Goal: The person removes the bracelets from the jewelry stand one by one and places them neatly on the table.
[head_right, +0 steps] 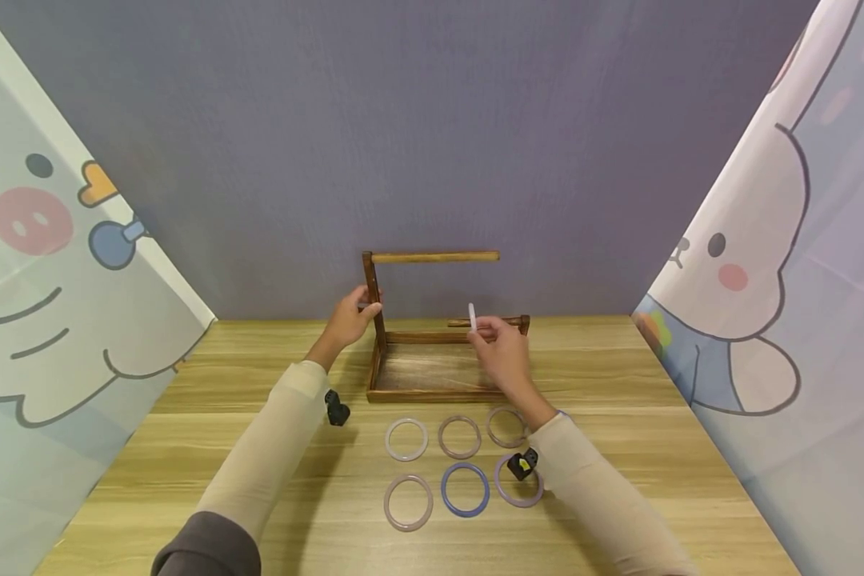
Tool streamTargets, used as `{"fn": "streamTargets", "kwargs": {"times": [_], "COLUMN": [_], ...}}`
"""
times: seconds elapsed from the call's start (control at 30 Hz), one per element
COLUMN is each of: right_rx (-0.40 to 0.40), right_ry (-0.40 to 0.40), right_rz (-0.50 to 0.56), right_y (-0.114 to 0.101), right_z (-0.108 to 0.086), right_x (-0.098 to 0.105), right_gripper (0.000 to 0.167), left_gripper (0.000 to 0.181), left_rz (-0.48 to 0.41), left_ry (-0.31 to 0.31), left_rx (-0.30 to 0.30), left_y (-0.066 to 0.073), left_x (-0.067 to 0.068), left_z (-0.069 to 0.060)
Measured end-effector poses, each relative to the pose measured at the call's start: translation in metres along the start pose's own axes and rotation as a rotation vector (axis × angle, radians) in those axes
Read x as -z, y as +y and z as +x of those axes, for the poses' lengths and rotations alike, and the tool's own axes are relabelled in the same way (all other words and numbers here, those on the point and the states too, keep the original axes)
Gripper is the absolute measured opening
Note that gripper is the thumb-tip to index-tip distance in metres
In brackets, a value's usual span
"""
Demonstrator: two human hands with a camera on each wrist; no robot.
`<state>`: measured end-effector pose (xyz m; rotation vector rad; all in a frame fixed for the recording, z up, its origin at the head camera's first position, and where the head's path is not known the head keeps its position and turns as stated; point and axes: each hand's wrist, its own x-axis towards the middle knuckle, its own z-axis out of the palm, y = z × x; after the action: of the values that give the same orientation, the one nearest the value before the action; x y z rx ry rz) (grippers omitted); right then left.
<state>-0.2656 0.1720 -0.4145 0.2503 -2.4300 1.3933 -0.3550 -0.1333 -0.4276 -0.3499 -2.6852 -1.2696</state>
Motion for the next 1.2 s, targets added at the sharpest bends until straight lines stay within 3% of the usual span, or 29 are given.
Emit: {"fn": "streamTargets", "kwargs": {"times": [0.53, 0.8, 1.03, 1.2], "right_rx": [0.012, 0.078, 0.130, 0.127], "right_ry": [-0.046, -0.109, -0.134, -0.147], "right_rz": [-0.029, 0.005, -0.035, -0.033], "right_y": [-0.0067, -0.0006, 0.0008, -0.0019], "right_z": [-0.0026, -0.0076, -0.0048, -0.0028], "right_x": [-0.0085, -0.0045, -0.0007, -0.0043], "right_gripper": [0.021, 0.023, 0.023, 0.022], "left_gripper": [0.038, 0.036, 0.036, 0.036], "left_rz": [0.002, 0.008, 0.011, 0.013], "left_ry": [-0.009, -0.006, -0.002, -0.005], "left_rx": [0.014, 0.013, 0.012, 0.012], "left_y": [-0.0006, 0.0028, 0.0047, 0.0025], "left_x": [-0.0005, 0.0001, 0.0012, 0.0002], "left_z": [-0.0011, -0.0007, -0.0004, -0.0005]}}
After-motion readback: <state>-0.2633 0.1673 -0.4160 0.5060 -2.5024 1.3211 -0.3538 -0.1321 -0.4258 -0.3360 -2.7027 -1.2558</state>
